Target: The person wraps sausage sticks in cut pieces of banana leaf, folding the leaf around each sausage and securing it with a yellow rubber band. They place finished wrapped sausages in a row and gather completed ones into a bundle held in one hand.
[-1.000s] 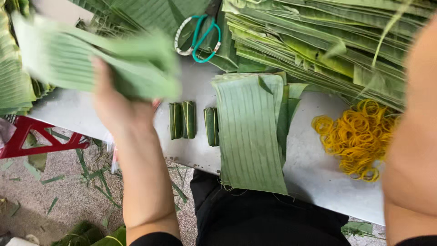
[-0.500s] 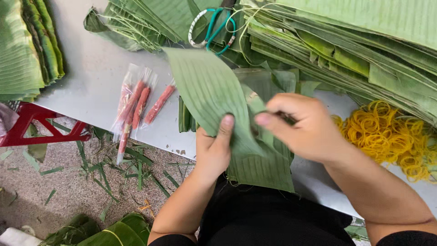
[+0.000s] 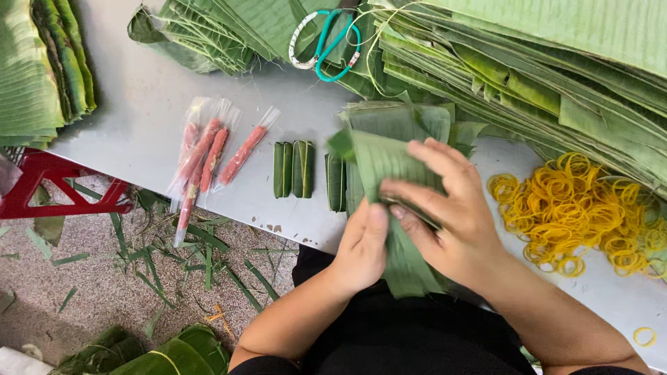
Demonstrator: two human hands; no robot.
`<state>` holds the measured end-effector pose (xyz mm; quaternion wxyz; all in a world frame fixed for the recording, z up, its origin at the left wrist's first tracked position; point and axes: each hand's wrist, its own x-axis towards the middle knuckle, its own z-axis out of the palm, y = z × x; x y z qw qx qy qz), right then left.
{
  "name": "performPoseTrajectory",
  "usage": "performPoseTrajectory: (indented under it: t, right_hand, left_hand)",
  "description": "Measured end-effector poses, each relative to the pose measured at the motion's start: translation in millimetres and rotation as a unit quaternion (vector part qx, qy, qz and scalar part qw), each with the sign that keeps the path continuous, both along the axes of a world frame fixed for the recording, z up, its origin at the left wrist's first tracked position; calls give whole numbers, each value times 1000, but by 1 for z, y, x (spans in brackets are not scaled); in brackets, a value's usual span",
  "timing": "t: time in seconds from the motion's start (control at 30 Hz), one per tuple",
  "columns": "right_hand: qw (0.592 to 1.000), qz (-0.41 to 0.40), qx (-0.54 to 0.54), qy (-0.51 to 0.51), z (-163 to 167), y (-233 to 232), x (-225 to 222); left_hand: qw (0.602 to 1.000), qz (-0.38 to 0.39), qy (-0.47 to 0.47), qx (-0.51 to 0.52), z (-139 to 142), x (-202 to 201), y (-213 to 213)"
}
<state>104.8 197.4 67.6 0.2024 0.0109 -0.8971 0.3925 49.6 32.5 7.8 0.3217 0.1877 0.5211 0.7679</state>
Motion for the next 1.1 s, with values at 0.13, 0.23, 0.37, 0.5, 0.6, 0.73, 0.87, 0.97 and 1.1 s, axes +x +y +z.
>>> performPoseTrajectory:
  t: [0.13,0.23,0.37,0.5,0.6,0.73,0.87,0.97,1.1]
  right_hand:
    - [961,-16,-258,-101,-4,2,-1]
    - [791,89,-489,-358,-14,13,7]
    - [815,27,-530,-231,-23,26,19]
    - [763,-132,-608,-176,-21,45,13]
    - [809,67,-577,-92,-7,54,10]
    - [941,328,-34,-77,10,34,2]
    - [949,308,59,-32,26,3,1]
    - [934,343,-98,38,31,5,-2]
    - [990,128,26,56,23,19,0]
  left_hand:
    - [999,-25,-28,0,3,-5,-11]
    - [990,-66,47,-113,11,-16,-22]
    - [957,-268,74,-80,9,-22,-27]
    - [948,-305,-52,-72,-2,-21,-20]
    - [954,-218,-183,-92,-11,-20,-6]
    - [862,-9,-503,65,-13,-22,6]
    - [908,-79,-410,46,-1,-24,3]
    - [942,-133,-308,-12,11,-24,1]
    - [961,-211,-10,-178,27,-28,-4]
